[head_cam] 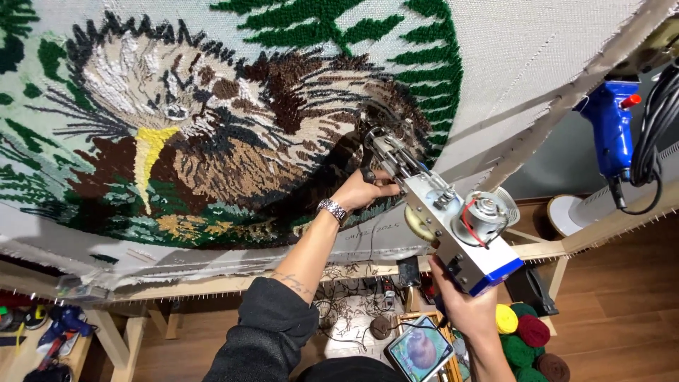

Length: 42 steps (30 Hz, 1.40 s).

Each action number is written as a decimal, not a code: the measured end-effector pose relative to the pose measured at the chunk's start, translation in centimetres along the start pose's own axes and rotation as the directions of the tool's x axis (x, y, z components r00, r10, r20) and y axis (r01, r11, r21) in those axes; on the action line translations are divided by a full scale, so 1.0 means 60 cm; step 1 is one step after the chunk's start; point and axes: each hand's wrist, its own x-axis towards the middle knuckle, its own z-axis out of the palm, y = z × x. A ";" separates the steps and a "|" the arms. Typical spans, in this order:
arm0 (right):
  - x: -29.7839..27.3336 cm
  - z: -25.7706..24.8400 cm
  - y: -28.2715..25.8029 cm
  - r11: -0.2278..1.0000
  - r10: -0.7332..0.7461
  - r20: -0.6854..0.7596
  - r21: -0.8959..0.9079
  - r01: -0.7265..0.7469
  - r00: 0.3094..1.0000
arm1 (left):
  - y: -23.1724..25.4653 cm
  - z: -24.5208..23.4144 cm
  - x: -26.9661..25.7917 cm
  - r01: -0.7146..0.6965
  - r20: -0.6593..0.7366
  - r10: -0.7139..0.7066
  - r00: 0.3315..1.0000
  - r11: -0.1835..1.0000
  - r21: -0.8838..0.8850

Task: Using a tufting gun to apply yarn to a canvas on a vertical frame to create a rug with a bird design.

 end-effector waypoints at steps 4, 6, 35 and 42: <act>-0.010 -0.051 0.044 0.998 0.012 0.009 -0.058 -0.011 1.000 | 0.023 0.017 -0.055 0.032 0.042 -0.031 0.999 0.999 -0.011; -0.022 -0.077 0.057 1.000 0.018 0.045 -0.006 -0.018 0.999 | 0.013 0.030 -0.066 -0.041 0.071 0.045 0.996 0.998 -0.052; -0.070 -0.105 0.061 0.998 0.005 0.072 -0.055 -0.001 0.997 | 0.016 0.070 -0.127 0.049 0.138 -0.036 0.990 0.995 -0.091; -0.040 -0.067 0.045 0.986 0.152 0.069 -0.074 -0.146 0.986 | -0.014 0.052 -0.071 0.030 0.128 -0.022 0.992 0.998 -0.060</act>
